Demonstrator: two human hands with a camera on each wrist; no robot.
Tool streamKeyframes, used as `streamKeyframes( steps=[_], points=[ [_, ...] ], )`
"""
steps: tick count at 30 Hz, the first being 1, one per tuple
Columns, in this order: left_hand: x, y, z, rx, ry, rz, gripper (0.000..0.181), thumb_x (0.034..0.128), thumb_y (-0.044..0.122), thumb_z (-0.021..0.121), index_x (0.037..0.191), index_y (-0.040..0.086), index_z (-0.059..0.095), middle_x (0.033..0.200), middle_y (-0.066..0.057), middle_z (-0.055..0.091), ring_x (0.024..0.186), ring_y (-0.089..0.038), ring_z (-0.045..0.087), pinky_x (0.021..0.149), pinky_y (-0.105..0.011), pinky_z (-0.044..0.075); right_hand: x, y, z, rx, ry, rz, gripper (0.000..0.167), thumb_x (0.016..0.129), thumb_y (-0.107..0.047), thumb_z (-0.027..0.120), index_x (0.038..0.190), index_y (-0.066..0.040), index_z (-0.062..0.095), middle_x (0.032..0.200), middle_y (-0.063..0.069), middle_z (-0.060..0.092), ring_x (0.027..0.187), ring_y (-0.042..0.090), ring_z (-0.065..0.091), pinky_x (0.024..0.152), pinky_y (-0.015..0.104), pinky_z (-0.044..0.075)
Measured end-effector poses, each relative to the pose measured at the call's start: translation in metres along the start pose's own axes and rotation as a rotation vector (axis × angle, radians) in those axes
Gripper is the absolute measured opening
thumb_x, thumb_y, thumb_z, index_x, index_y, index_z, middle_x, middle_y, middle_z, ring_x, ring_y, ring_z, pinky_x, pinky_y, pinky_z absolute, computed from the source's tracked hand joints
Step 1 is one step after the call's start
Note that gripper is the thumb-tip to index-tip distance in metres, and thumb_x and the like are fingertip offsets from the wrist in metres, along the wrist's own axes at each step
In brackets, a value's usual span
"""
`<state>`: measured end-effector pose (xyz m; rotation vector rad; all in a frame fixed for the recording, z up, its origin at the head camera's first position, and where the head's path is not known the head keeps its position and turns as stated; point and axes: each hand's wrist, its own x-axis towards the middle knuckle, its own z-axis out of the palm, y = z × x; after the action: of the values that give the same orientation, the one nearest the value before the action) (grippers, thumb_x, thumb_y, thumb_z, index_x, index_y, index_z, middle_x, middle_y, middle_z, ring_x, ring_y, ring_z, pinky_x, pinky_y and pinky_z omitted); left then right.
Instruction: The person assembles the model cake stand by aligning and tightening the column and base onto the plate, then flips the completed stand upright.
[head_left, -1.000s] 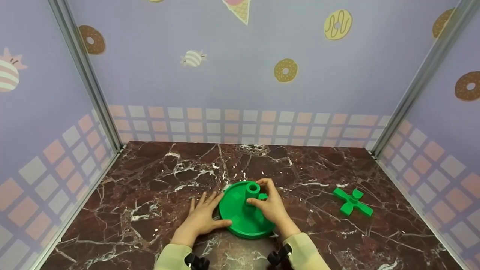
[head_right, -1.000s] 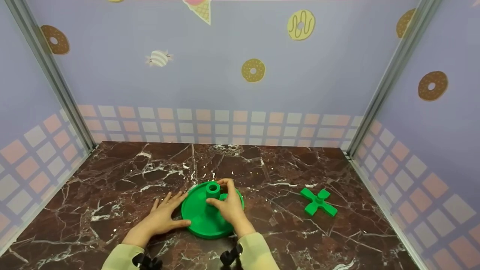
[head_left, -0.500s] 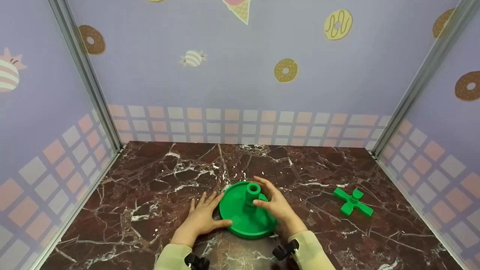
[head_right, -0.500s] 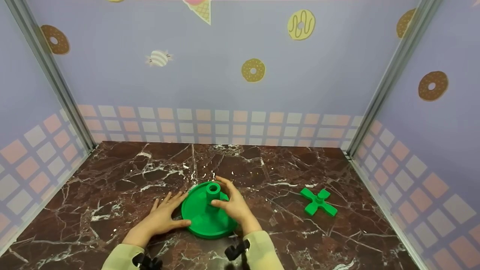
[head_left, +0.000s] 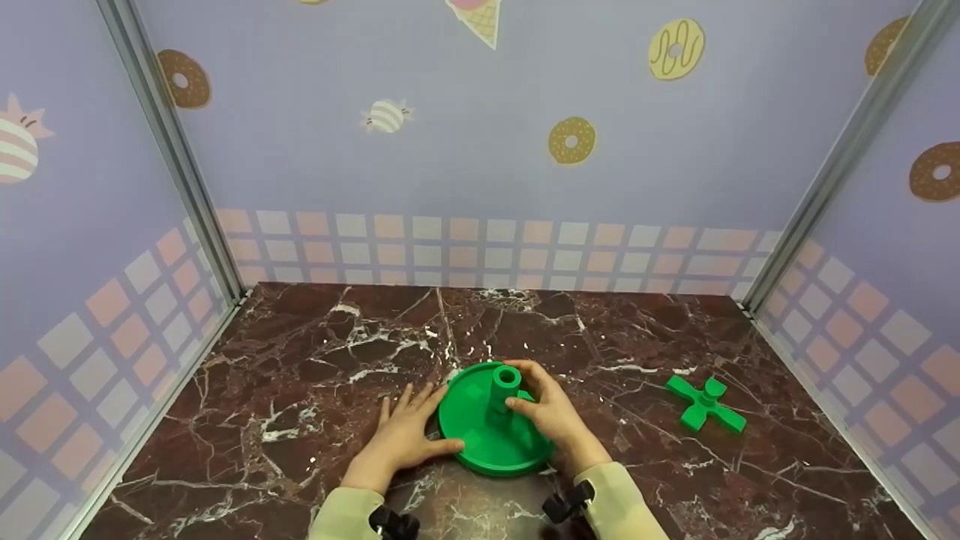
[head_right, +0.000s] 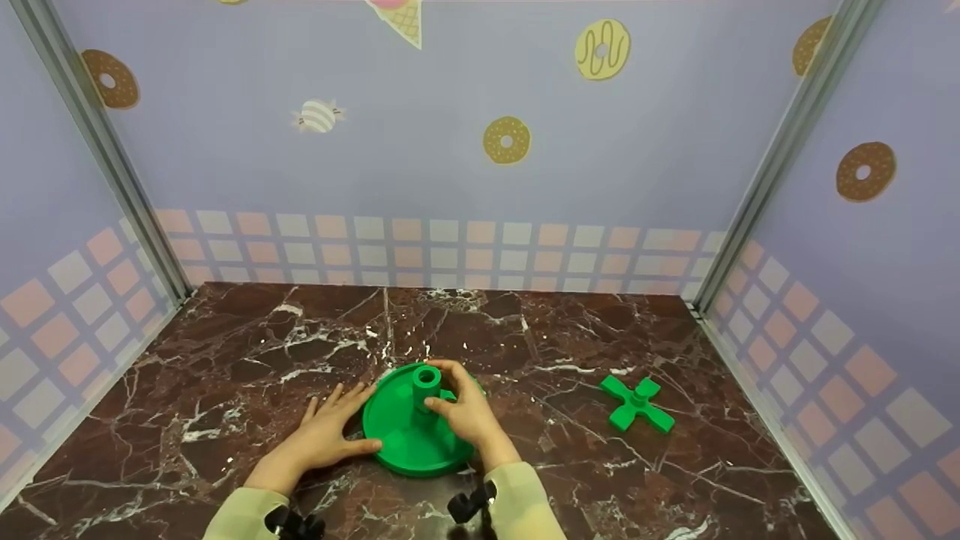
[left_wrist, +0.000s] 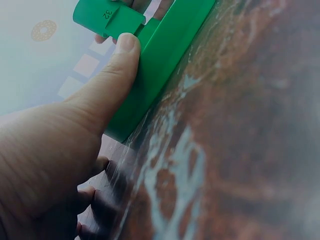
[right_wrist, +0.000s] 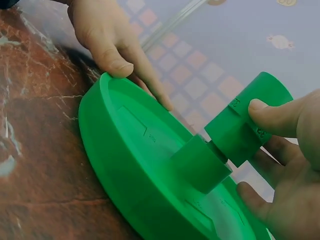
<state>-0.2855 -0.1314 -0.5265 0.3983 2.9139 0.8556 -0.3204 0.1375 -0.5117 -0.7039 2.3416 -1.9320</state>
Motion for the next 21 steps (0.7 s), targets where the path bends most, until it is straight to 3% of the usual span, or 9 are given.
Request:
streamKeyframes(
  steps=[9, 15, 18, 21],
  points=[
    [-0.001, 0.0, -0.001, 0.004, 0.002, -0.002, 0.106, 0.0784, 0.071, 0.075, 0.163, 0.025, 0.032, 0.169, -0.016, 0.03, 0.16, -0.046, 0.011, 0.124, -0.074, 0.0, 0.0, 0.001, 0.012, -0.084, 0.161, -0.024, 0.051, 0.084, -0.006, 0.083, 0.126, -0.006, 0.054, 0.123, 0.018, 0.068, 0.121, 0.036, 0.062, 0.11, 0.057, 0.045],
    [0.0, 0.0, 0.0, 0.004, -0.005, 0.002, 0.106, 0.0788, 0.072, 0.074, 0.164, 0.024, 0.031, 0.169, -0.016, 0.029, 0.159, -0.047, 0.011, 0.124, -0.074, 0.0, 0.0, 0.003, 0.019, -0.177, 0.25, -0.008, 0.054, 0.078, -0.015, 0.09, 0.115, -0.009, 0.051, 0.117, 0.013, 0.065, 0.112, 0.03, 0.063, 0.101, 0.053, 0.05],
    [0.0, 0.0, 0.0, -0.002, -0.002, 0.004, 0.106, 0.0787, 0.071, 0.074, 0.164, 0.024, 0.032, 0.169, -0.016, 0.029, 0.159, -0.047, 0.011, 0.124, -0.074, 0.0, 0.0, 0.003, 0.018, -0.225, 0.234, 0.001, 0.058, 0.078, -0.019, 0.091, 0.118, -0.009, 0.05, 0.119, 0.013, 0.062, 0.113, 0.032, 0.062, 0.101, 0.054, 0.05],
    [0.0, 0.0, 0.0, -0.002, 0.001, 0.008, 0.106, 0.0785, 0.071, 0.075, 0.163, 0.023, 0.033, 0.169, -0.017, 0.03, 0.159, -0.048, 0.012, 0.123, -0.075, 0.0, 0.0, 0.001, 0.012, -0.177, 0.158, -0.002, 0.063, 0.082, -0.018, 0.088, 0.133, -0.007, 0.051, 0.13, 0.019, 0.062, 0.123, 0.038, 0.059, 0.107, 0.059, 0.046]
  ],
)
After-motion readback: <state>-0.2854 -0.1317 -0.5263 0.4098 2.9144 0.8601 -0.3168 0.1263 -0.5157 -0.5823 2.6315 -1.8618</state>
